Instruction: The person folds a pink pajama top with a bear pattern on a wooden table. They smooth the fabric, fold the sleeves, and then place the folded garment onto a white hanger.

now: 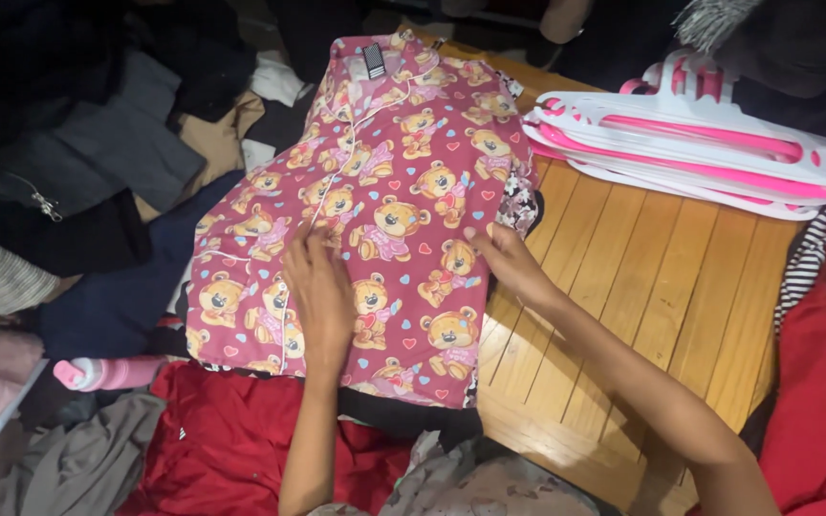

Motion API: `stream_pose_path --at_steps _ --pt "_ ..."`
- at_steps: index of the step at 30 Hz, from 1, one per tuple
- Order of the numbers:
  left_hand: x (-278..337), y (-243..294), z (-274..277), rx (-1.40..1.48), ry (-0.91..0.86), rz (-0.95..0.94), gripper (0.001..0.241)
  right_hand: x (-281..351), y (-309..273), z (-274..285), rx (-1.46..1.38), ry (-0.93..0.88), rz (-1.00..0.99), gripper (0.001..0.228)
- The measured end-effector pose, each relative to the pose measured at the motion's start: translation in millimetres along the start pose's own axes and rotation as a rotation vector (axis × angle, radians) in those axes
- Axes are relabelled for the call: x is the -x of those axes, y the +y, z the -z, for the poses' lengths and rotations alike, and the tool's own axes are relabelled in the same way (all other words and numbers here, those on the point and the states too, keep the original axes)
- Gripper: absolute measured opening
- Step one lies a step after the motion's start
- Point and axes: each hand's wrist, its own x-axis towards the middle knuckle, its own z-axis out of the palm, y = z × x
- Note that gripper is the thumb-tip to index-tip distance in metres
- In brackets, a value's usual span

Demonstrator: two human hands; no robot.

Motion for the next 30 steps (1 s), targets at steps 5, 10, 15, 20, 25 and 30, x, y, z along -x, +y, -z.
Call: stream_pose_path --at_steps 5,10,15,20,25,30 --pt "-15.1 -33.2 8.1 -0.205 0.106 0.148 0.038 9.4 -60.2 -13.2 0.128 0.046 0.105 0.038" --pt "-26.9 -69.9 -2.9 -0.34 0.138 0.134 0.017 9.3 -34.7 15.7 0.288 0.013 0.205 0.047" --pt "-15.0 -18.4 16.1 -0.14 0.125 0.008 0.016 48.8 -120.8 7.3 0.285 0.054 0.276 0.045" --pt "15.3 45.9 18.0 0.148 0.005 0.032 0.024 50.5 -85.4 61.0 0.301 0.146 0.389 0.04" --pt "33.3 101.3 9.6 0.335 -0.223 -0.051 0.029 82.3 -102.1 87.3 0.328 0.255 0.436 0.042" --pt "51.6 139.8 -27.3 0.561 -0.398 -0.273 0.023 105.0 -12.0 166.2 0.302 0.496 0.313 0.041"
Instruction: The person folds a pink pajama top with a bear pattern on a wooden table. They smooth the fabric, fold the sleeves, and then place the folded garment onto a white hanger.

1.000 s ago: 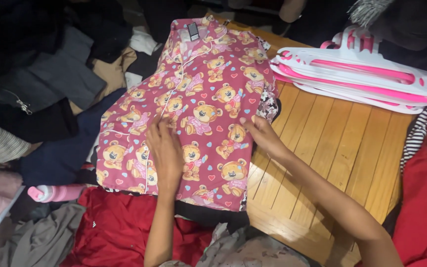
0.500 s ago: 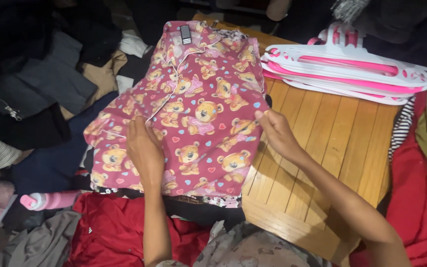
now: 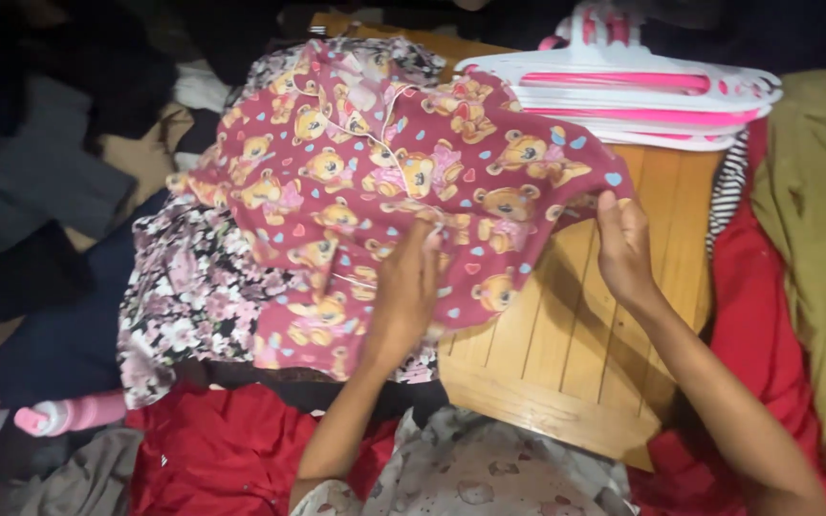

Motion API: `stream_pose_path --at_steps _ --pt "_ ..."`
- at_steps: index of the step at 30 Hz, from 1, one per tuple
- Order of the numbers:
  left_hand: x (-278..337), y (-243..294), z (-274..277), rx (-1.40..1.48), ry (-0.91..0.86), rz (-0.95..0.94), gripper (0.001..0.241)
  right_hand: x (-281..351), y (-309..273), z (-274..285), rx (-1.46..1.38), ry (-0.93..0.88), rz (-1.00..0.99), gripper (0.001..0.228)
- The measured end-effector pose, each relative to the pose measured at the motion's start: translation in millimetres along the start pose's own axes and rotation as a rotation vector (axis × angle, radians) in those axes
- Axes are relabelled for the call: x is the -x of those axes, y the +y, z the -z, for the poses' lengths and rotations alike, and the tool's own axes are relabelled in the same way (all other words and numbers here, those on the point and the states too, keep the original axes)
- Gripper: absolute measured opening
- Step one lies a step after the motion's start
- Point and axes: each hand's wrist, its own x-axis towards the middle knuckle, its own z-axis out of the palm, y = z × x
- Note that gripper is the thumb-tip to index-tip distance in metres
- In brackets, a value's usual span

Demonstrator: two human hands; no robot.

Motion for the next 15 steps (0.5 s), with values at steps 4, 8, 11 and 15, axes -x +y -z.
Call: stream_pose_path --at_steps 4,8,11,15 --pt "-3.5 6.7 -39.9 0.057 -0.13 -0.013 0.023 28.3 39.5 48.5 0.055 0.08 -0.04 0.043" --pt "-5.4 15.9 -84.0 0.186 -0.292 -0.098 0.017 50.5 46.3 78.7 -0.064 0.276 0.031 0.041" --pt "-5.2 33.0 -112.9 0.248 -0.458 -0.088 0.014 67.2 33.3 103.0 -0.327 0.392 -0.064 0.032" --pt "-0.2 49.3 -147.7 0.361 -0.681 -0.207 0.013 86.4 33.3 149.7 -0.402 0.501 -0.058 0.024"
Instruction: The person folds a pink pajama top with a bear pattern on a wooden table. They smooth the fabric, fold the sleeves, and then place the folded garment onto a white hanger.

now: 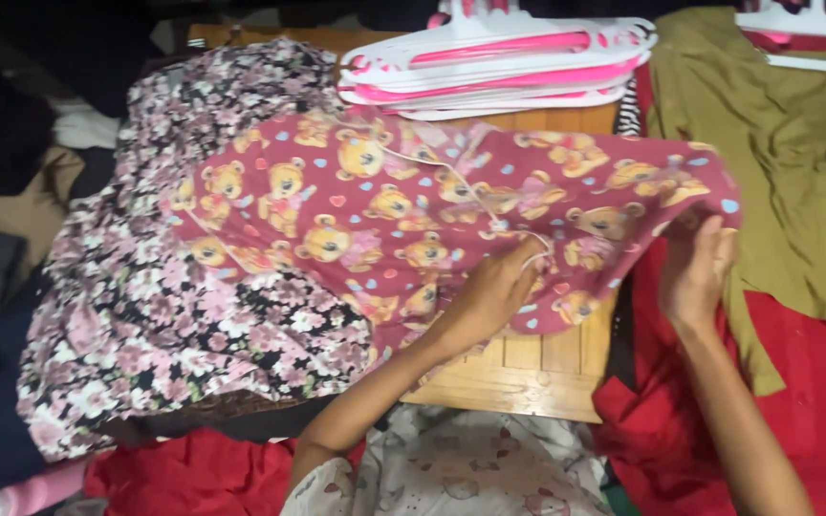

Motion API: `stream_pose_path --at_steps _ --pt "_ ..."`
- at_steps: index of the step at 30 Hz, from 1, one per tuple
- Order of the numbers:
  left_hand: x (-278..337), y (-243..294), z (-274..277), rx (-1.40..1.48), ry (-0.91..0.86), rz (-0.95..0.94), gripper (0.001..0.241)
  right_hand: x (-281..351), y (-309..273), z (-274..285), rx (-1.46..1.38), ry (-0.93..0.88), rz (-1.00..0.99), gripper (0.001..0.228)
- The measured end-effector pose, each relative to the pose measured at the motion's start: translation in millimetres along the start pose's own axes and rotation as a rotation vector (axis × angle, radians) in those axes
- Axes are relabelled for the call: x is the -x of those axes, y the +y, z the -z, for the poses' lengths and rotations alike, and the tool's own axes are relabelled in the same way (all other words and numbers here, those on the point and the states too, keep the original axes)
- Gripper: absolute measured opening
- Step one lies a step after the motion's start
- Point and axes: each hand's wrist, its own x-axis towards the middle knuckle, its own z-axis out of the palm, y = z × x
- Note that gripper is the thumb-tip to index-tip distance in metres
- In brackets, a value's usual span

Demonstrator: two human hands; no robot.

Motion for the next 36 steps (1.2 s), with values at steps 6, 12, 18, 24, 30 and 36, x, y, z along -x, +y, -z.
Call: stream_pose_path --at_steps 6,12,18,24,30,36 --pt "-16.0 -7.1 -42.6 -0.07 -0.312 0.101 0.051 7.2 12.8 91.5 0.13 0.315 -0.053 0.028" --pt "-9.2 -6.6 -38.0 -0.266 -0.707 0.23 0.021 -4.9 -24.9 91.8 0.605 0.221 -0.041 0.061" --pt "-20.1 15.2 8.8 -0.305 -0.585 0.44 0.046 -20.4 -72.5 28.7 0.938 0.02 0.298 0.021" --pt "-33.1 -9.7 70.2 -0.673 0.101 0.519 0.044 -48.8 -54.1 -5.8 1.093 -0.203 0.3 0.035" --pt "-18.7 -78.5 101.2 -0.762 0.024 0.584 0.047 -51.9 -33.9 -52.0 1.175 -0.402 -0.1 0.083" --pt "-15.1 -121.5 110.5 -0.733 -0.127 0.613 0.029 -59.5 27.0 -26.3 1.298 -0.45 -0.031 0.031"
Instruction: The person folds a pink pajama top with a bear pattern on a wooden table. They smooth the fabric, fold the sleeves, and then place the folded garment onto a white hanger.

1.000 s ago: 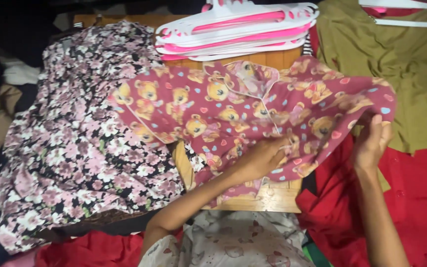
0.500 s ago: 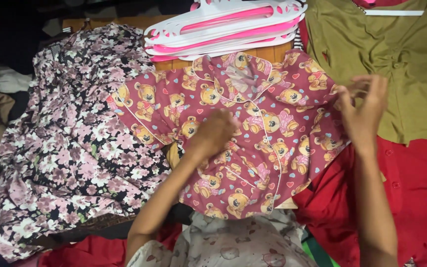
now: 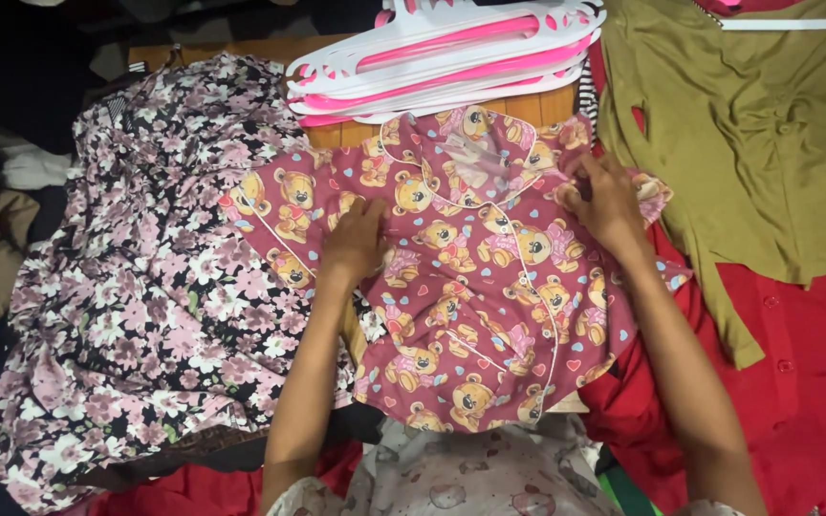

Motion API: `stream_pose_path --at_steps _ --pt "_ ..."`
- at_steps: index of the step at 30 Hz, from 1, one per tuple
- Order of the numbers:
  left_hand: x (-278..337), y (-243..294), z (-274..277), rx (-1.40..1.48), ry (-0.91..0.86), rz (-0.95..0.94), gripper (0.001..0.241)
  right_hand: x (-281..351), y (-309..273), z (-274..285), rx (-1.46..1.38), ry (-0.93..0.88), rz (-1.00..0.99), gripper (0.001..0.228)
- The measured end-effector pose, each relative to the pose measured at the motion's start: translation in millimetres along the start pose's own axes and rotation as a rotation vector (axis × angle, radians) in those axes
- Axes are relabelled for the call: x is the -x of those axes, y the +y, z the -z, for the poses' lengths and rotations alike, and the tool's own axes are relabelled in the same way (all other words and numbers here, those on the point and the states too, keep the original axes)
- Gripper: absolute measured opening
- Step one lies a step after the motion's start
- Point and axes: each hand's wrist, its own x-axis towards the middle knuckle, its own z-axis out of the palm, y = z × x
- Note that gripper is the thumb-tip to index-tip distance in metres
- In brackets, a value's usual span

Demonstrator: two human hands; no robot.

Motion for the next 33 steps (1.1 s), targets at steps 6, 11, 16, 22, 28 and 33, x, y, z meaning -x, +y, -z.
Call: stream_pose_path --at_steps 6,11,16,22,28,33 --pt "-24.4 -18.2 -3.7 -0.016 0.203 0.079 0.024 -11.8 34.4 -23.7 -0.037 0.203 0.154 0.017" --pt "4.8 3.7 25.7 -0.007 0.243 0.057 0.033 -34.6 32.7 -33.8 -0.112 0.282 0.181 0.015" --pt "52.7 49.2 51.8 0.16 -0.15 -0.088 0.059 -30.9 7.8 -36.9 -0.197 0.29 0.148 0.014" --pt "35.6 17.7 7.7 0.05 0.057 0.028 0.008 -30.7 24.2 -45.4 -0.173 0.312 0.156 0.017" --pt "29.5 14.5 14.1 0.034 0.412 -0.017 0.022 -33.7 2.1 -36.0 -0.296 0.42 0.182 0.018" --pt "22.7 36.8 24.5 0.062 0.406 0.072 0.048 -19.1 -28.2 -19.4 -0.199 0.234 0.244 0.027"
